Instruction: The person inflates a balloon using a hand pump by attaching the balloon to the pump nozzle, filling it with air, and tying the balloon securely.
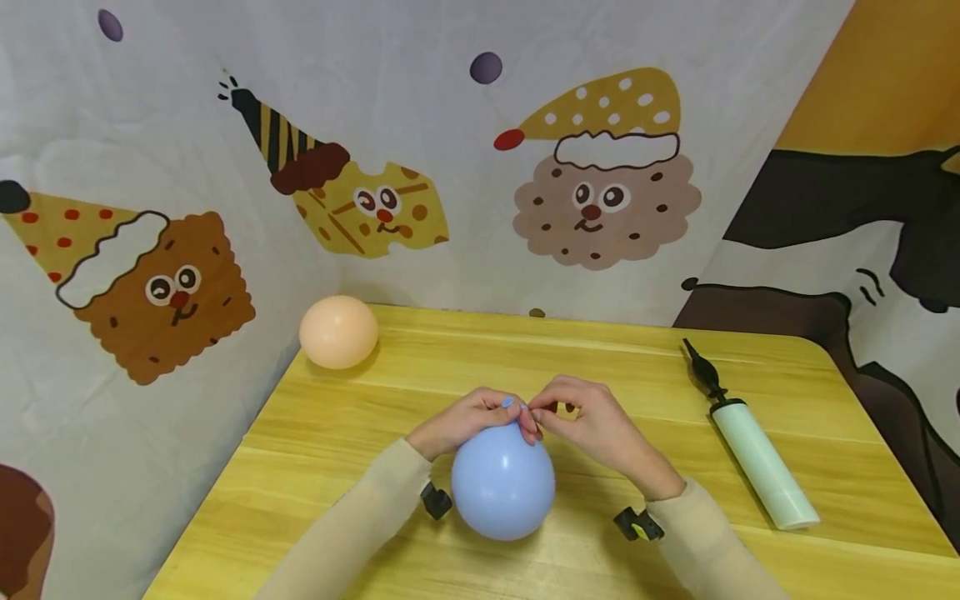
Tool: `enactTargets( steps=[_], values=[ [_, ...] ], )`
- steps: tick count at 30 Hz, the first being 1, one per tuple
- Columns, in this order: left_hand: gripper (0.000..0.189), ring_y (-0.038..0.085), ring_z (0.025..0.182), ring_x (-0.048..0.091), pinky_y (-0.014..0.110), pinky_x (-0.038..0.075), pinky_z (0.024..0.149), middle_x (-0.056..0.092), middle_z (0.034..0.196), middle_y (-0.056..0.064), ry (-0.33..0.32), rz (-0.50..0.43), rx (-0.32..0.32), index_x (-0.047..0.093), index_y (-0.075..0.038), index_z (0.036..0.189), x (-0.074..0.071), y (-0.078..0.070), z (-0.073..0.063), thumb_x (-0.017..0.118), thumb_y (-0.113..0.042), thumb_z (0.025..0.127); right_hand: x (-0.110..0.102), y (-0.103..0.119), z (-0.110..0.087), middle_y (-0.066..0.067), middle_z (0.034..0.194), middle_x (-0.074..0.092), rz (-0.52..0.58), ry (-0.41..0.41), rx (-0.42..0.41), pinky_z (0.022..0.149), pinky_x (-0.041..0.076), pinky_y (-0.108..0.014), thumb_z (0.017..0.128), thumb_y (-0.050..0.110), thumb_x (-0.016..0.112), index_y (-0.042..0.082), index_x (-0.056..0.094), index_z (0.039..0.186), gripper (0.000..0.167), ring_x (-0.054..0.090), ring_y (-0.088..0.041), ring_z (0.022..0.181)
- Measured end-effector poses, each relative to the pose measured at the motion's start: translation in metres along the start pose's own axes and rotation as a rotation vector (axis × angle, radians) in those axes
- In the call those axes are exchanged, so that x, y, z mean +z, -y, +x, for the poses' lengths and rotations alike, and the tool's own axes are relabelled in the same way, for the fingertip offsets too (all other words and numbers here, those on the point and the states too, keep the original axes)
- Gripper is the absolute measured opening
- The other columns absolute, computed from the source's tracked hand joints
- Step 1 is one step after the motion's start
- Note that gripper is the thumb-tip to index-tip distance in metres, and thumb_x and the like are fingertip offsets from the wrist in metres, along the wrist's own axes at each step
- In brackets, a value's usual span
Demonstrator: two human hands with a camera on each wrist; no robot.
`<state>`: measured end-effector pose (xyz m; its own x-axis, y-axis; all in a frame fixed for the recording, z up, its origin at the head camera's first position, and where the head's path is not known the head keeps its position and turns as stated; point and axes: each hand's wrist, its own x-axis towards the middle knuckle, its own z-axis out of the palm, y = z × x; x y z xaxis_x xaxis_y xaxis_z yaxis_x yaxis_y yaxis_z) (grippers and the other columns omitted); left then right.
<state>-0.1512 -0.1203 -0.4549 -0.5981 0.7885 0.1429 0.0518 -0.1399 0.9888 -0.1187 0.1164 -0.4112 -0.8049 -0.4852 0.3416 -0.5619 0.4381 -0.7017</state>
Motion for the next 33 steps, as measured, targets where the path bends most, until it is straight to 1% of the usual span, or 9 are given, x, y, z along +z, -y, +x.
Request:
enactTargets(
  steps=[6, 10, 13, 19, 22, 27, 30, 33],
  values=[
    [0.052, 0.023, 0.116, 0.068, 0.043, 0.047, 0.11, 0.077, 0.1, -0.002, 0.012, 0.008, 0.004, 0.065, 0.013, 0.108, 0.001, 0.0, 0.0, 0.049, -0.036, 0.111, 0.0, 0.001, 0.0, 0.016, 0.093, 0.068, -0.024, 0.0, -0.045, 0.067, 0.054, -0.029, 0.092, 0.006, 0.078, 0.023, 0.078, 0.097, 0.017, 0.063, -0.006, 0.084],
    [0.047, 0.024, 0.117, 0.067, 0.042, 0.048, 0.11, 0.077, 0.101, -0.002, 0.01, 0.017, 0.002, 0.065, 0.012, 0.108, 0.001, 0.002, 0.001, 0.048, -0.031, 0.112, 0.0, 0.003, -0.001, 0.012, 0.093, 0.068, -0.041, 0.006, -0.067, 0.069, 0.057, -0.029, 0.092, 0.004, 0.078, 0.019, 0.077, 0.096, 0.016, 0.064, -0.006, 0.085],
    [0.045, 0.025, 0.117, 0.067, 0.043, 0.048, 0.11, 0.076, 0.101, -0.001, 0.006, 0.016, 0.002, 0.066, 0.012, 0.108, 0.002, 0.002, 0.001, 0.047, -0.029, 0.112, 0.0, 0.005, -0.001, 0.011, 0.094, 0.068, -0.073, 0.009, -0.084, 0.07, 0.058, -0.029, 0.092, 0.002, 0.078, 0.017, 0.076, 0.096, 0.016, 0.064, -0.006, 0.085],
    [0.043, 0.024, 0.116, 0.067, 0.042, 0.049, 0.108, 0.077, 0.101, -0.001, -0.011, 0.011, -0.018, 0.066, 0.012, 0.109, 0.003, 0.001, 0.0, 0.047, -0.027, 0.112, 0.003, 0.009, 0.0, 0.011, 0.09, 0.066, -0.149, -0.022, -0.125, 0.071, 0.058, -0.027, 0.089, 0.001, 0.08, 0.016, 0.075, 0.092, 0.016, 0.063, -0.006, 0.084],
    [0.042, 0.023, 0.114, 0.068, 0.043, 0.05, 0.107, 0.077, 0.101, -0.001, -0.014, 0.004, -0.022, 0.065, 0.012, 0.109, 0.004, 0.0, -0.001, 0.047, -0.027, 0.112, 0.005, 0.009, 0.0, 0.012, 0.09, 0.065, -0.164, -0.041, -0.135, 0.073, 0.058, -0.026, 0.088, 0.002, 0.081, 0.016, 0.075, 0.09, 0.016, 0.062, -0.006, 0.084],
    [0.044, 0.021, 0.113, 0.067, 0.044, 0.05, 0.107, 0.076, 0.102, 0.0, 0.004, -0.019, -0.002, 0.065, 0.011, 0.108, 0.006, -0.003, 0.001, 0.048, -0.03, 0.112, 0.006, 0.01, -0.001, 0.013, 0.087, 0.062, -0.144, -0.092, -0.17, 0.07, 0.057, -0.026, 0.087, 0.006, 0.082, 0.019, 0.071, 0.087, 0.017, 0.06, -0.008, 0.081],
    [0.049, 0.02, 0.112, 0.066, 0.043, 0.05, 0.107, 0.076, 0.1, 0.001, 0.024, -0.032, 0.014, 0.063, 0.012, 0.105, 0.007, -0.006, 0.003, 0.05, -0.035, 0.111, 0.005, 0.011, -0.002, 0.012, 0.085, 0.06, -0.109, -0.127, -0.204, 0.067, 0.055, -0.025, 0.084, 0.004, 0.081, 0.02, 0.067, 0.085, 0.021, 0.059, -0.01, 0.079],
    [0.06, 0.018, 0.109, 0.067, 0.039, 0.051, 0.105, 0.076, 0.098, -0.001, 0.059, -0.04, 0.024, 0.061, 0.016, 0.104, 0.008, -0.008, 0.004, 0.054, -0.043, 0.108, 0.004, 0.01, -0.003, 0.012, 0.084, 0.059, -0.033, -0.114, -0.201, 0.066, 0.054, -0.027, 0.081, -0.001, 0.077, 0.022, 0.064, 0.084, 0.027, 0.058, -0.012, 0.077]
  ],
)
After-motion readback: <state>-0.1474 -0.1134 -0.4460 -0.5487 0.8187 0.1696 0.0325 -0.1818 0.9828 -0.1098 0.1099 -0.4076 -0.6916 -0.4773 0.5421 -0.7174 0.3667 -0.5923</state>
